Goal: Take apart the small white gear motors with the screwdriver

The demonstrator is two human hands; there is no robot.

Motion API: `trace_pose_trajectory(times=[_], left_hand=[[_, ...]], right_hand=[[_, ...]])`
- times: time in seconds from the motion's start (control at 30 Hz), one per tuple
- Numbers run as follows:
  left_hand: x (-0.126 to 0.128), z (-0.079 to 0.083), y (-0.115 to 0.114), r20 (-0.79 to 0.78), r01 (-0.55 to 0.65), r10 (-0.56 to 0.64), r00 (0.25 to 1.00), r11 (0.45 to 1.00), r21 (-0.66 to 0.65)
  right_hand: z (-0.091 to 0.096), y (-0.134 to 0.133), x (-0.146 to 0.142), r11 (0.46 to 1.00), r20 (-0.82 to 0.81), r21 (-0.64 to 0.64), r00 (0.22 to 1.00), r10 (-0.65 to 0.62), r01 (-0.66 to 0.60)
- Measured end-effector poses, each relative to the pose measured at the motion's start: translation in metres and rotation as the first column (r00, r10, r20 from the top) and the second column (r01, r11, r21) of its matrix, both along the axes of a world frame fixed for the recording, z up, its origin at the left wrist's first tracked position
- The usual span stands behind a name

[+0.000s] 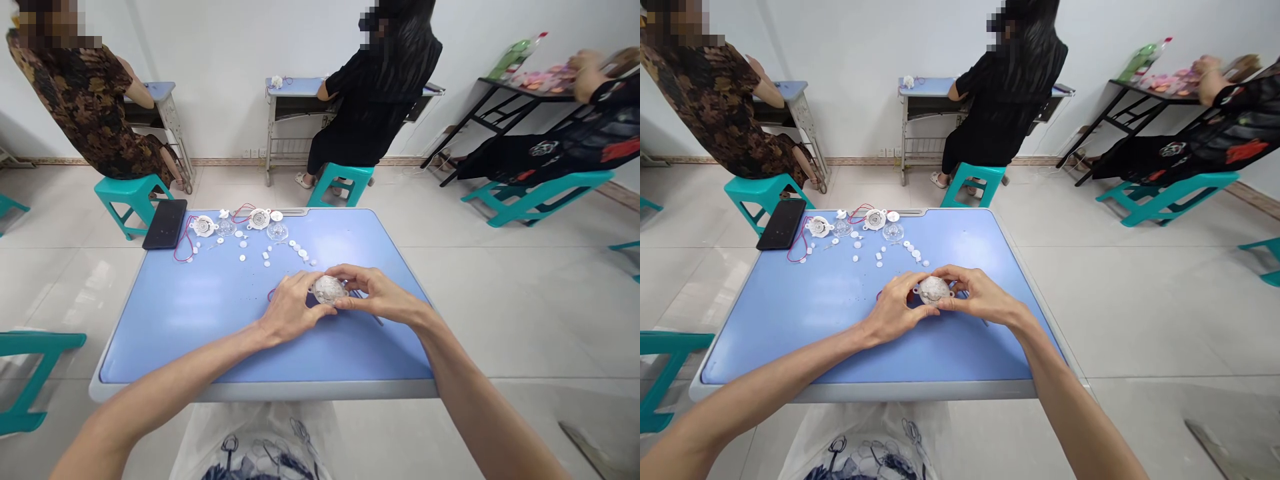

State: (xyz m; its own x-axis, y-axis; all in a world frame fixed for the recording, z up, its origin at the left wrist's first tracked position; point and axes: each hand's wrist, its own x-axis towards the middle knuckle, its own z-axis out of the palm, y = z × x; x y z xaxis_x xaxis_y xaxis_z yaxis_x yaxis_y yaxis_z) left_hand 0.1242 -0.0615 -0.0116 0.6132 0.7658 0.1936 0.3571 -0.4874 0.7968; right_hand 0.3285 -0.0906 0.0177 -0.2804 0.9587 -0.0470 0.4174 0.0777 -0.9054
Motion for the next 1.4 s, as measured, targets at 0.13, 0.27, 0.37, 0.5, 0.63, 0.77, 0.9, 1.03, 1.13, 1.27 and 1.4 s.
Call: trace_pose_trajectory(times=[0.13,0.27,0.37,0.5,0.63,0.77,0.9,1.03,1.13,1.27,1.4], left_hand=[[-0.001,0.002,0.001,0.025,-0.002,0.003,1.000,1.000,-0.019],[-0.002,0.002,0.004,0.040,0.005,-0.004,0.999,0.999,-0.032],[-0.002,0.001,0.006,0.037,0.021,-0.019,0.999,0.999,-0.037],[-0.002,0.000,0.006,0.032,0.023,-0.022,0.999,0.999,-0.048],[-0.002,0.000,0.007,0.033,0.030,-0.027,0.999,0.997,-0.069],[-0.001,0.000,0.006,0.017,0.002,-0.001,1.000,0.996,-0.087],[0.001,0.001,0.003,0.020,-0.010,0.012,1.000,0.996,-0.089],[0.003,0.000,0.001,0.019,-0.023,0.024,1.000,0.999,-0.049],[0.002,-0.001,0.002,0.013,-0.029,0.030,0.999,0.999,-0.017],[0.000,-0.003,0.006,0.015,-0.009,0.009,1.000,1.000,-0.016],[-0.002,-0.004,0.007,0.014,0.016,-0.016,1.000,1.000,-0.012]], right_hand=[[0.000,0.002,0.001,1.000,-0.003,-0.001,1.000,0.006,-0.006],[-0.002,0.000,0.000,1.000,-0.046,0.000,0.999,-0.027,0.027],[-0.006,-0.002,0.000,0.997,-0.085,0.008,0.994,-0.070,0.071],[-0.012,-0.007,0.001,0.996,-0.097,0.019,0.992,-0.082,0.084],[-0.016,-0.009,0.001,0.993,-0.083,0.045,0.991,-0.105,0.109],[-0.018,-0.007,-0.001,0.988,-0.073,0.062,0.988,-0.137,0.141],[-0.019,-0.008,-0.001,0.990,-0.081,0.058,0.989,-0.127,0.132],[-0.016,-0.012,0.008,0.982,-0.098,0.071,0.981,-0.170,0.177],[-0.015,-0.016,0.019,0.929,-0.089,0.162,0.943,-0.322,0.332],[-0.019,-0.016,0.025,0.832,0.067,0.249,0.848,-0.526,0.496],[-0.026,-0.009,0.017,0.869,0.336,0.278,0.806,-0.487,0.409]])
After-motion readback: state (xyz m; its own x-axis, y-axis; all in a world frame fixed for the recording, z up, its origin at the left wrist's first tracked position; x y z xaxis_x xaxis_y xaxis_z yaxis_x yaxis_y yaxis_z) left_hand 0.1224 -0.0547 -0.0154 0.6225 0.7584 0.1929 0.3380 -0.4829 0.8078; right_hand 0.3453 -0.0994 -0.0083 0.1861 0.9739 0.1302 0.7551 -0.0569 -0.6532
